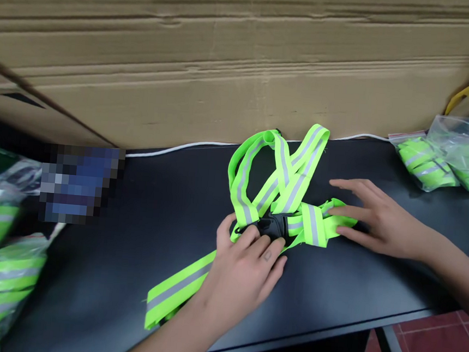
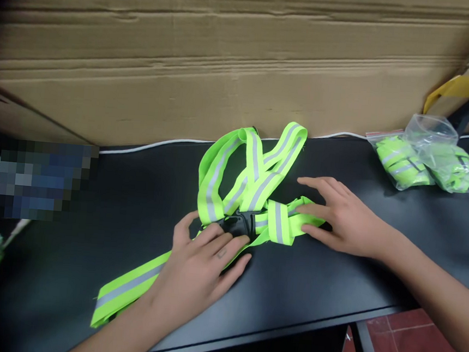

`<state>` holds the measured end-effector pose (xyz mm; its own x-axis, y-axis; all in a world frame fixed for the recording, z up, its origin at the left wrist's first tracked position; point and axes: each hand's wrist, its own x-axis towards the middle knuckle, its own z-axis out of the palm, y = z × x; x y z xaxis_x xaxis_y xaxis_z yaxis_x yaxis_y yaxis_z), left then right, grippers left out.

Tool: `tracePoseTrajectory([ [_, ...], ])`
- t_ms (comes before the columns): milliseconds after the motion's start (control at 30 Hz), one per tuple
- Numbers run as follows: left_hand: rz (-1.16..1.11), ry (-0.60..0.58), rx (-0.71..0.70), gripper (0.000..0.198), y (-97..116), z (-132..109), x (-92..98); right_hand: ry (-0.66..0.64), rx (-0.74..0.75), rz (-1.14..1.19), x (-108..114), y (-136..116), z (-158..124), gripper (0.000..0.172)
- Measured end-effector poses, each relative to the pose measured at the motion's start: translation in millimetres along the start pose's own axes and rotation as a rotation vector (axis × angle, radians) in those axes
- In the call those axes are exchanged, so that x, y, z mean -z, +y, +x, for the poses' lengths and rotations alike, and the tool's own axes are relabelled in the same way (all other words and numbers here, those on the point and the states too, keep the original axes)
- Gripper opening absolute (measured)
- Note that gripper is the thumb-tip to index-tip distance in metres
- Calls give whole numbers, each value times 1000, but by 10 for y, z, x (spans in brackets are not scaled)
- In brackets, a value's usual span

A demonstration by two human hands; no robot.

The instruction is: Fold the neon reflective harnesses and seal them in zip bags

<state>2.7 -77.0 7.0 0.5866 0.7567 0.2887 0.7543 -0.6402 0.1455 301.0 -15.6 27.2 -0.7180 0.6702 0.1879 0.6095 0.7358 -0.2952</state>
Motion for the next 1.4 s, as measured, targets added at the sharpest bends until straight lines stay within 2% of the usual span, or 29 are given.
tracePoseTrajectory([
  [67,2,29,13,17,3,-4,-22,-104,-17,53,13,38,91,26],
  [133,-10,53,24,17,-6,-22,-43,-185,-10,118,11,86,150,17],
  [200,-39,48,22,18,-28,-49,-51,-219,5,148,1,113,165,16],
  [300,-119,9,18,17,-80,-88,-31,-113,97,50,-25,90,105,13],
  [367,-190,-48,13,16,-127,-100,-3,25,229,-133,-51,53,28,12],
  [433,-244,-131,-8,17,-176,-97,26,144,379,-336,-84,26,-55,18],
  [533,-226,-180,-79,21,-233,-86,52,216,500,-484,-133,29,-162,26],
  [600,-163,-141,-145,22,-255,-95,52,209,484,-478,-155,59,-226,27],
  [700,-96,-100,-233,27,-265,-146,33,174,367,-384,-166,110,-334,17],
  [767,-99,-76,-246,33,-255,-192,11,171,259,-302,-170,128,-411,18],
  [900,-189,42,-98,22,-181,-220,-39,216,81,-59,-208,90,-515,32],
  [1000,-237,72,43,23,-100,-169,-64,264,-41,151,-252,9,-531,27],
  [1100,-211,40,131,35,-40,-122,-78,291,-300,397,-269,-58,-513,19],
  [1167,-194,39,155,33,-18,-116,-79,301,-525,586,-250,-69,-486,25],
  [1233,-175,62,144,24,-1,-126,-72,290,-693,721,-209,-52,-443,28],
  [1300,-129,75,99,12,14,-140,-63,262,-798,827,-162,-14,-392,27],
  [1333,-97,77,65,13,21,-146,-61,256,-842,890,-141,8,-369,28],
  [1400,-38,71,-19,33,27,-155,-65,281,-927,1033,-109,54,-339,29],
])
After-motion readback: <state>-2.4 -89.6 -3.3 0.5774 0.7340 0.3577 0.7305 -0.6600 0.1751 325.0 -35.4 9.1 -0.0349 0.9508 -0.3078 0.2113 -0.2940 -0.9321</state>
